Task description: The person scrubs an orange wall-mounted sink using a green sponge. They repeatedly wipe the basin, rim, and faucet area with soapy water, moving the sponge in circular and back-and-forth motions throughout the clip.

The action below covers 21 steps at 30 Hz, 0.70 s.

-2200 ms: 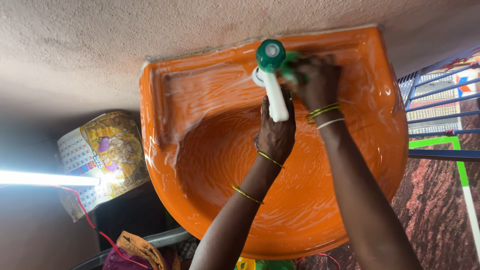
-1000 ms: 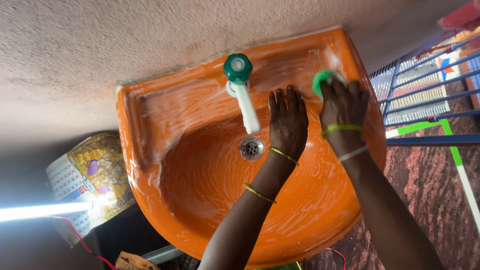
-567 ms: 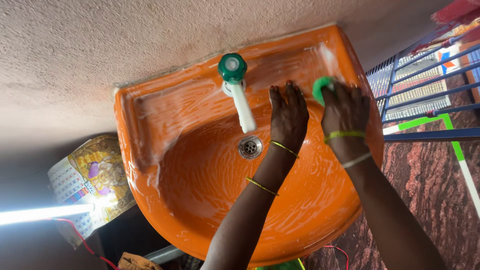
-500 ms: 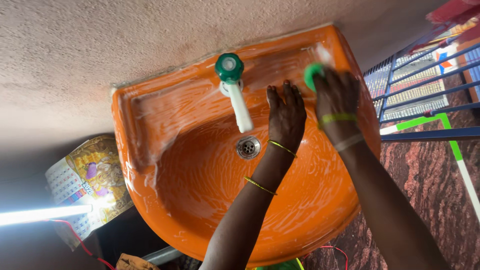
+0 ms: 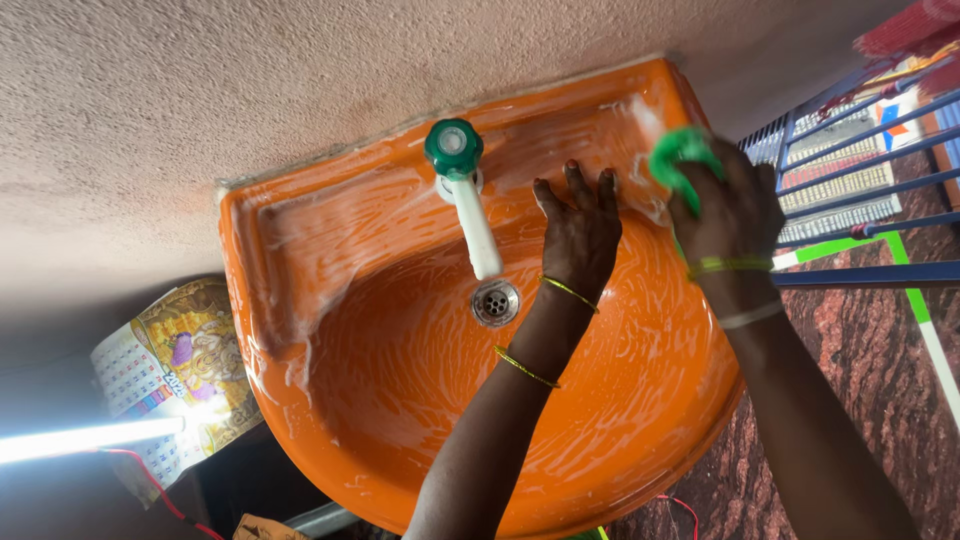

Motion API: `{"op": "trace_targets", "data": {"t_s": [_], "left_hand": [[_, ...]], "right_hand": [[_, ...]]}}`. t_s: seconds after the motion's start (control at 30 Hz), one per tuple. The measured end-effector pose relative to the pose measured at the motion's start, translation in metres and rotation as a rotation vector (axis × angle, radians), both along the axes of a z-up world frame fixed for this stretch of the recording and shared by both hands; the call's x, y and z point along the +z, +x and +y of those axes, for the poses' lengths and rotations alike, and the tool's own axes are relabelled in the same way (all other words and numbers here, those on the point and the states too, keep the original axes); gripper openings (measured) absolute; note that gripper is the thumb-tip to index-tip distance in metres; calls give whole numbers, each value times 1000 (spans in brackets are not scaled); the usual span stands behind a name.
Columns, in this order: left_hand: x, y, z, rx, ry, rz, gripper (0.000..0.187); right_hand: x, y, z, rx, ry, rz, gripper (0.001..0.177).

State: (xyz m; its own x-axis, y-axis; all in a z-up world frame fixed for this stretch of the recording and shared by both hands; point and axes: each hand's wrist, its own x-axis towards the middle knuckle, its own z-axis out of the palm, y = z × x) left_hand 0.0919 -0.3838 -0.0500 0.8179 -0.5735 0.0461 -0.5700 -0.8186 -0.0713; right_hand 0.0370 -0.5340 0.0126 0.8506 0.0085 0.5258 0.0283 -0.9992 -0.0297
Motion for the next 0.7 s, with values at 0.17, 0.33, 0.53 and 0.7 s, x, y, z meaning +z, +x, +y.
{"op": "trace_targets", "data": {"t_s": [0.17, 0.33, 0.53, 0.7], "left_hand": [[-6, 1, 6, 7, -37, -62, 56], [2, 4, 12, -3, -105, -72, 54], [-1, 1, 12, -14, -143, -80, 53], [-3, 6, 20, -17, -147, -119, 52]], "right_hand": [[26, 77, 2, 30, -66, 93, 34], [36, 34, 15, 31, -43, 252, 31], [-3, 65, 15, 2, -296, 152, 20], [-23, 45, 32, -61, -419, 172, 24]]}}
